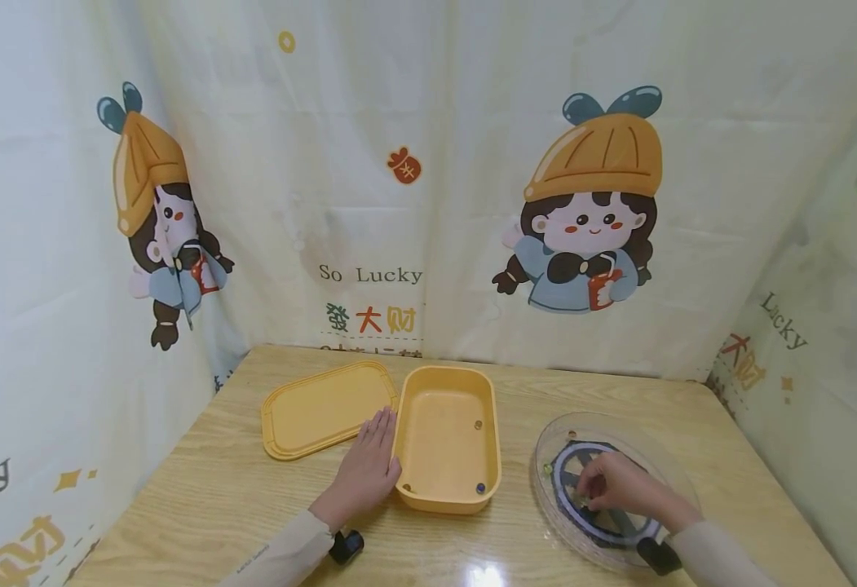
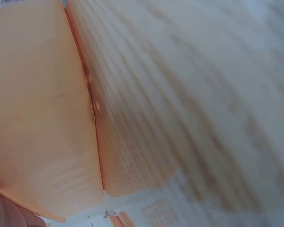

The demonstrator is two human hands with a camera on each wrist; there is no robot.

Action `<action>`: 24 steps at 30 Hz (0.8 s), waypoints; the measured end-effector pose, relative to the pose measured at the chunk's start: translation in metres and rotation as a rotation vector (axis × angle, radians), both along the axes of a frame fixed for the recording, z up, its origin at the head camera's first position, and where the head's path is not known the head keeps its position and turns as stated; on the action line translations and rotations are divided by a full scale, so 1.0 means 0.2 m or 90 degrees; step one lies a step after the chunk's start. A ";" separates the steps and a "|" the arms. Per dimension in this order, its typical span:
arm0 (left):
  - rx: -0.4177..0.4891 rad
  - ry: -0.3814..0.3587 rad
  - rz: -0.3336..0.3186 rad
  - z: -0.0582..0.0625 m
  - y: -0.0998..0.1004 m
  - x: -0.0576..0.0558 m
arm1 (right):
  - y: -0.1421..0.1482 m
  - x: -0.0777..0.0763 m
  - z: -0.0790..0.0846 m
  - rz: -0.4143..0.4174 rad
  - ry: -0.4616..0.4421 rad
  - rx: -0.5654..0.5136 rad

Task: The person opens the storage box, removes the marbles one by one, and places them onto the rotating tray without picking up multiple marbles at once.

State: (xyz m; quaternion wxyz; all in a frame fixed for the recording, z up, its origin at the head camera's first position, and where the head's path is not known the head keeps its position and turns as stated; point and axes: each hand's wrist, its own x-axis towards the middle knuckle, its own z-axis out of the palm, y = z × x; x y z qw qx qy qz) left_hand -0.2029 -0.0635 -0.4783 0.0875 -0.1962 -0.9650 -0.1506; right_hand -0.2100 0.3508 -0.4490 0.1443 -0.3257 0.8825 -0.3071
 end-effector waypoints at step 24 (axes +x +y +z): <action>-0.007 -0.004 0.006 0.01 0.00 0.00 | 0.01 -0.04 0.15 0.028 0.087 0.012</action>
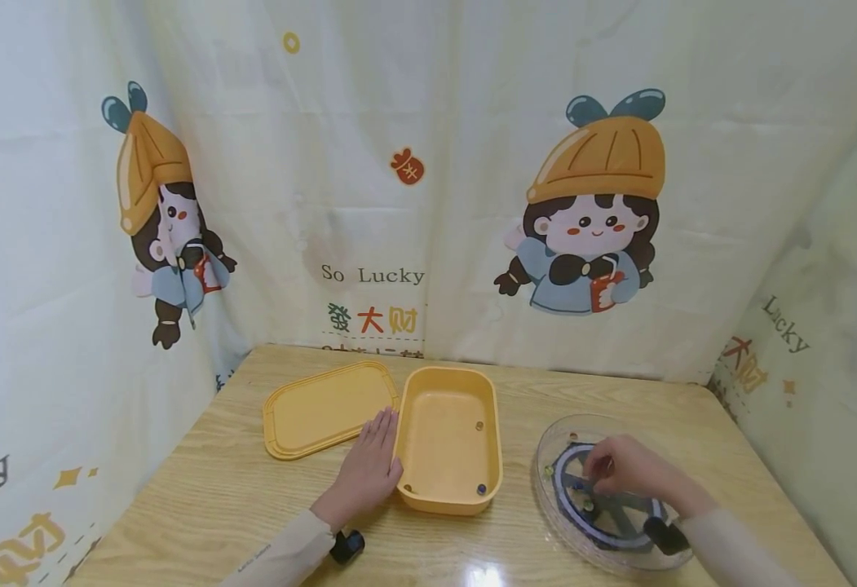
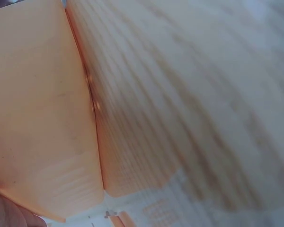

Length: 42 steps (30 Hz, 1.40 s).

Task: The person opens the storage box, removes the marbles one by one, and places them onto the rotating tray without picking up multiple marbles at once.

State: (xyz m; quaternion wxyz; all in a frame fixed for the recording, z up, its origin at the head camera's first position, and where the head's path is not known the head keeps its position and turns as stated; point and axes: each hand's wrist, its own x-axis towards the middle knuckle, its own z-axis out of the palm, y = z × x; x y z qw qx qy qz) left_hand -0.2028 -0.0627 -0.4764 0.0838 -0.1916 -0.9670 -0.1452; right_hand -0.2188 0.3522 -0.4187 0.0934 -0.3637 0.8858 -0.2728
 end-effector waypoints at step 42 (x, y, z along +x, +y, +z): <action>-0.029 -0.005 0.003 0.00 -0.01 -0.04 | -1.15 -0.38 0.01 0.227 -0.055 0.079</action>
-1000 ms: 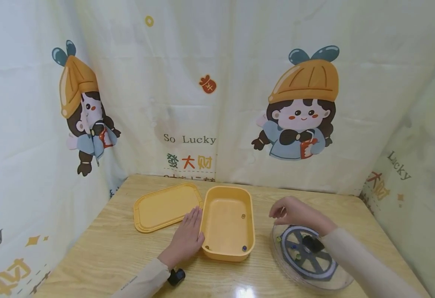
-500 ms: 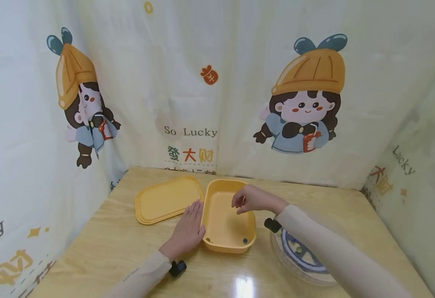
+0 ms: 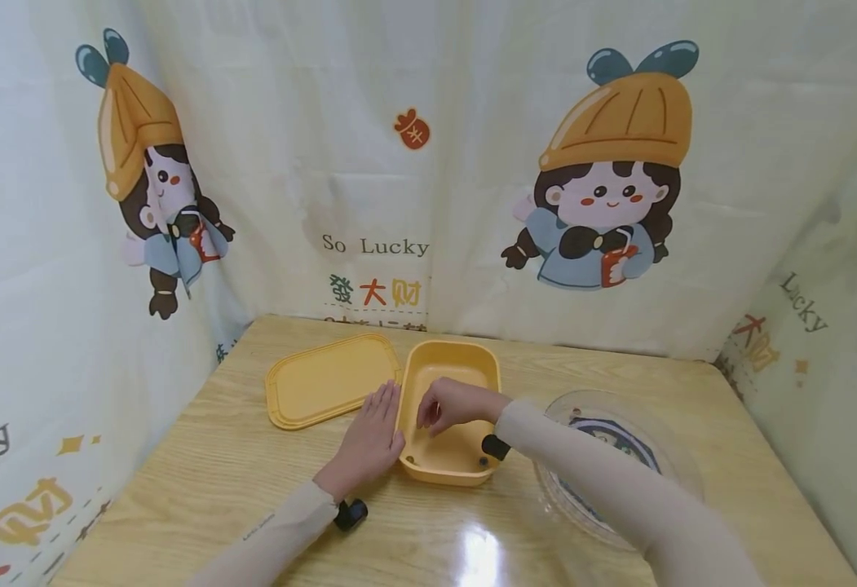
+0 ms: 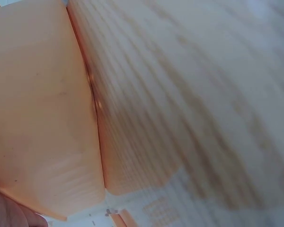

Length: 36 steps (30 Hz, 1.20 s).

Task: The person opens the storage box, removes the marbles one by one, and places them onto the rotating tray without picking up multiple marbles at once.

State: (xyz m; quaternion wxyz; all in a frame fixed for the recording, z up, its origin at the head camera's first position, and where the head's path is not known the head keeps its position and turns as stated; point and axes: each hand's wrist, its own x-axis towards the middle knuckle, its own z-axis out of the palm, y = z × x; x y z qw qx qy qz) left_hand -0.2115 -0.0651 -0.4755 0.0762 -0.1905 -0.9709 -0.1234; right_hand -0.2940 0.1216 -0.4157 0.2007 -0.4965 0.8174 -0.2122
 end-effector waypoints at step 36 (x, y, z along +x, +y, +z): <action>-0.002 -0.024 0.004 0.02 0.00 0.01 | -0.17 0.05 -0.20 0.039 0.020 0.027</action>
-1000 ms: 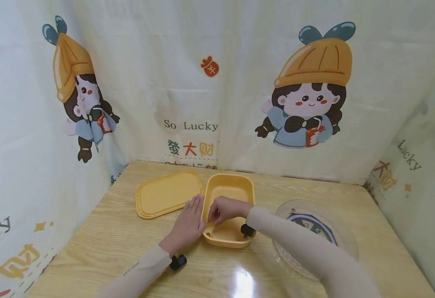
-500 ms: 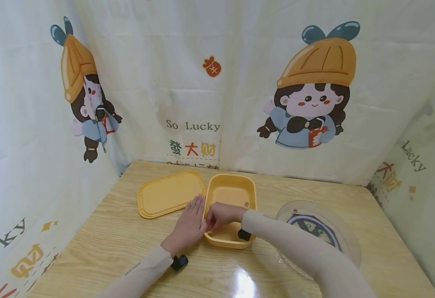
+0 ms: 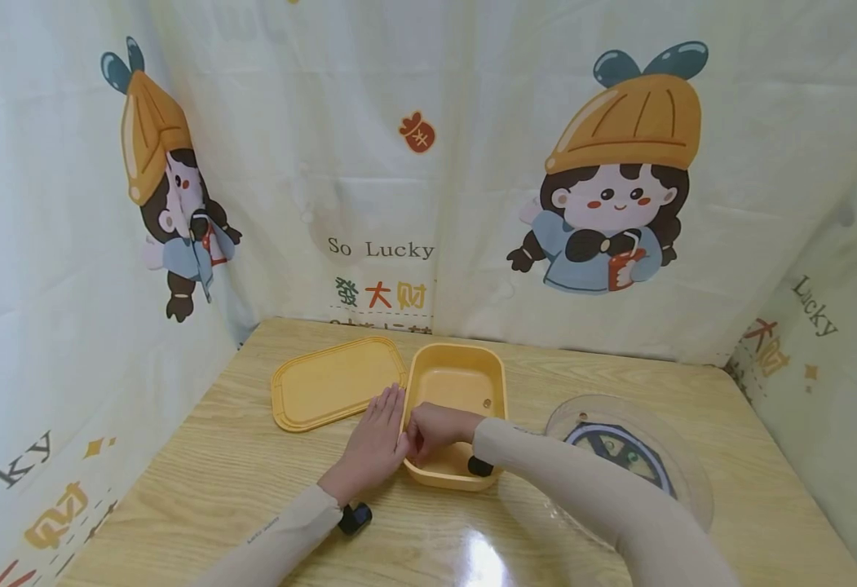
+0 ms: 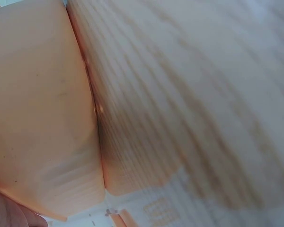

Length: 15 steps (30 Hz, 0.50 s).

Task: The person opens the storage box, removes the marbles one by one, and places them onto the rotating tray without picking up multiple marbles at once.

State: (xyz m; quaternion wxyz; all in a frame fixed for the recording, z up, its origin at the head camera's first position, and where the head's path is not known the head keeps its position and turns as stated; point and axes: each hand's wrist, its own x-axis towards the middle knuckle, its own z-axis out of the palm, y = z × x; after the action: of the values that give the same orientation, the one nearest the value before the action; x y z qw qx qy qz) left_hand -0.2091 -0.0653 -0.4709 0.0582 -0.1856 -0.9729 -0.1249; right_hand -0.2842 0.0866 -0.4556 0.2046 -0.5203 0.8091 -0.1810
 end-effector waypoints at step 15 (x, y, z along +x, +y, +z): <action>0.000 0.001 -0.004 0.00 0.00 0.00 | 0.01 -0.04 0.01 -0.051 0.012 -0.015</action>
State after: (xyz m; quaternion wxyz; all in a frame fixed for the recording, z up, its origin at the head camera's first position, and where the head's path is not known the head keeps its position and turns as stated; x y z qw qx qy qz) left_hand -0.2092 -0.0654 -0.4703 0.0588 -0.1889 -0.9723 -0.1248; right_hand -0.2925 0.0895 -0.4536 0.1832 -0.4913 0.8293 -0.1933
